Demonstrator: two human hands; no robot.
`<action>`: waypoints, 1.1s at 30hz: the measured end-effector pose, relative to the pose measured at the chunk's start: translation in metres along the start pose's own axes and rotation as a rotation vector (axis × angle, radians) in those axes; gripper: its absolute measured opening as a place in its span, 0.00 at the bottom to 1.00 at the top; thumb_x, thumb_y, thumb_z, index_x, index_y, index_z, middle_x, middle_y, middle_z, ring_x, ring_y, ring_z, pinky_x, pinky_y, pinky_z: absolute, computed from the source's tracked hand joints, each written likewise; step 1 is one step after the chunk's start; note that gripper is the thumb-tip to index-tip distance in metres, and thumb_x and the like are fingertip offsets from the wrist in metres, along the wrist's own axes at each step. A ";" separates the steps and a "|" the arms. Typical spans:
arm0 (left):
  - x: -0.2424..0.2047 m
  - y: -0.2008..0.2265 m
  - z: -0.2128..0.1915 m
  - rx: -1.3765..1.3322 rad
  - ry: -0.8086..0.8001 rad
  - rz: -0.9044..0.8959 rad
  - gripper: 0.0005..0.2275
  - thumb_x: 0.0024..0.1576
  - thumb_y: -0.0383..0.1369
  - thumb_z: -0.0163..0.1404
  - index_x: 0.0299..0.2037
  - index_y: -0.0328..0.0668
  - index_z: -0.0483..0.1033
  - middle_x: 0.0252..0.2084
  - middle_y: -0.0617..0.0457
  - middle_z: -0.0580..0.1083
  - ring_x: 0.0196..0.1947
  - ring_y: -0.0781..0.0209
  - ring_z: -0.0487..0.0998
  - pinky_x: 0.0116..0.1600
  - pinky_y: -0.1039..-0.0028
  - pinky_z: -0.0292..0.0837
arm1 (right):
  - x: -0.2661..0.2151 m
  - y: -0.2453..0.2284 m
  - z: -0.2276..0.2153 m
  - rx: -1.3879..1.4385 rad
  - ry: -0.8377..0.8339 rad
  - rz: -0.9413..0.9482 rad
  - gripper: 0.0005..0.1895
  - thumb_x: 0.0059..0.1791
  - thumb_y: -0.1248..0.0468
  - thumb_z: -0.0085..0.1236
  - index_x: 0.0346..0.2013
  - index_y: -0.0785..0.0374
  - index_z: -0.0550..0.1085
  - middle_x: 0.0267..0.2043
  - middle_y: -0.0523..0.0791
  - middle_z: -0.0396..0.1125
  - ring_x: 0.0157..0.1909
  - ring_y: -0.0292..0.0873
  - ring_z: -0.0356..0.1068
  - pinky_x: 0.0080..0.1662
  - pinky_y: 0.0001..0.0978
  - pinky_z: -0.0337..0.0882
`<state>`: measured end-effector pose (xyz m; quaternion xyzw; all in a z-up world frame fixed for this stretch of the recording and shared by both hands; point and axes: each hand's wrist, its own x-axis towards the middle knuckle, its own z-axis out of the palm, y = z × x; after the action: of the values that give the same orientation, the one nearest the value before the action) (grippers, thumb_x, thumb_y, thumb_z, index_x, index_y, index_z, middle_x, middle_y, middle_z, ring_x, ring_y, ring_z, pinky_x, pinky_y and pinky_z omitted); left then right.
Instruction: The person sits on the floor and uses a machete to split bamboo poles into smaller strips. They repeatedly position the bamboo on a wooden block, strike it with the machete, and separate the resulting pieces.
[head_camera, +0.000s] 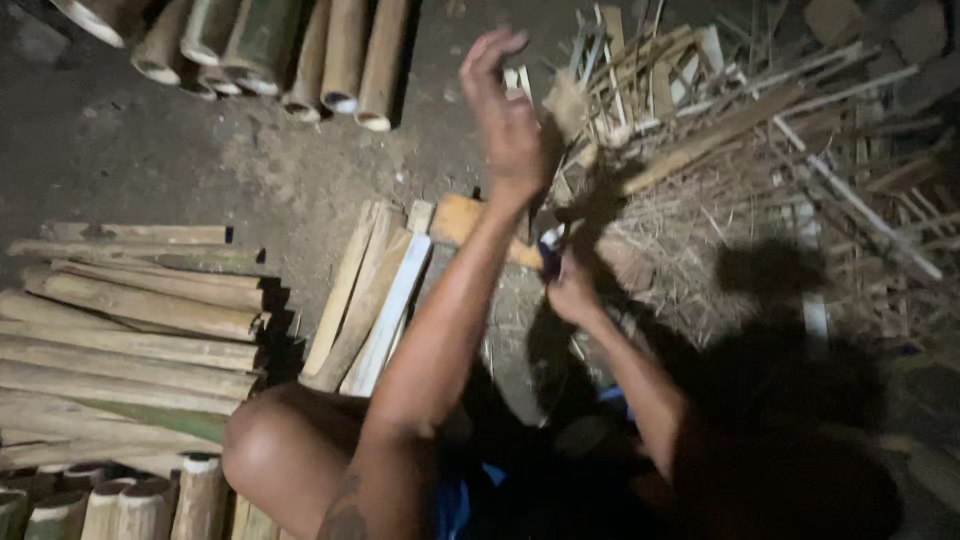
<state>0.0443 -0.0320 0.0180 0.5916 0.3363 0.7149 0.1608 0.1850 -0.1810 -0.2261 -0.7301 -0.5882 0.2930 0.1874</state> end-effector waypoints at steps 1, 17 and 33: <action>-0.005 0.013 0.009 0.004 0.020 0.006 0.19 0.59 0.30 0.37 0.61 0.40 0.66 0.65 0.46 0.63 0.69 0.51 0.59 0.77 0.59 0.52 | -0.006 -0.004 -0.011 0.034 0.110 -0.080 0.31 0.45 0.71 0.51 0.63 0.65 0.59 0.33 0.47 0.67 0.29 0.45 0.70 0.27 0.41 0.69; -0.007 -0.036 -0.145 -0.598 0.114 -0.448 0.13 0.68 0.39 0.42 0.54 0.37 0.67 0.29 0.57 0.69 0.28 0.64 0.71 0.37 0.70 0.75 | 0.012 0.012 0.132 0.780 -0.177 0.291 0.14 0.50 0.63 0.62 0.41 0.60 0.64 0.24 0.42 0.59 0.18 0.36 0.58 0.21 0.37 0.61; 0.012 -0.069 -0.053 -0.261 -0.051 -0.392 0.21 0.67 0.50 0.35 0.38 0.42 0.72 0.24 0.58 0.66 0.21 0.68 0.63 0.25 0.73 0.58 | 0.004 -0.026 -0.009 0.692 -0.278 0.047 0.04 0.55 0.66 0.56 0.43 0.58 0.70 0.31 0.42 0.66 0.29 0.38 0.66 0.29 0.36 0.68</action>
<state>-0.0205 0.0099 -0.0236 0.5069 0.3453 0.6923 0.3801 0.1718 -0.1706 -0.2038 -0.5900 -0.4574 0.5750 0.3348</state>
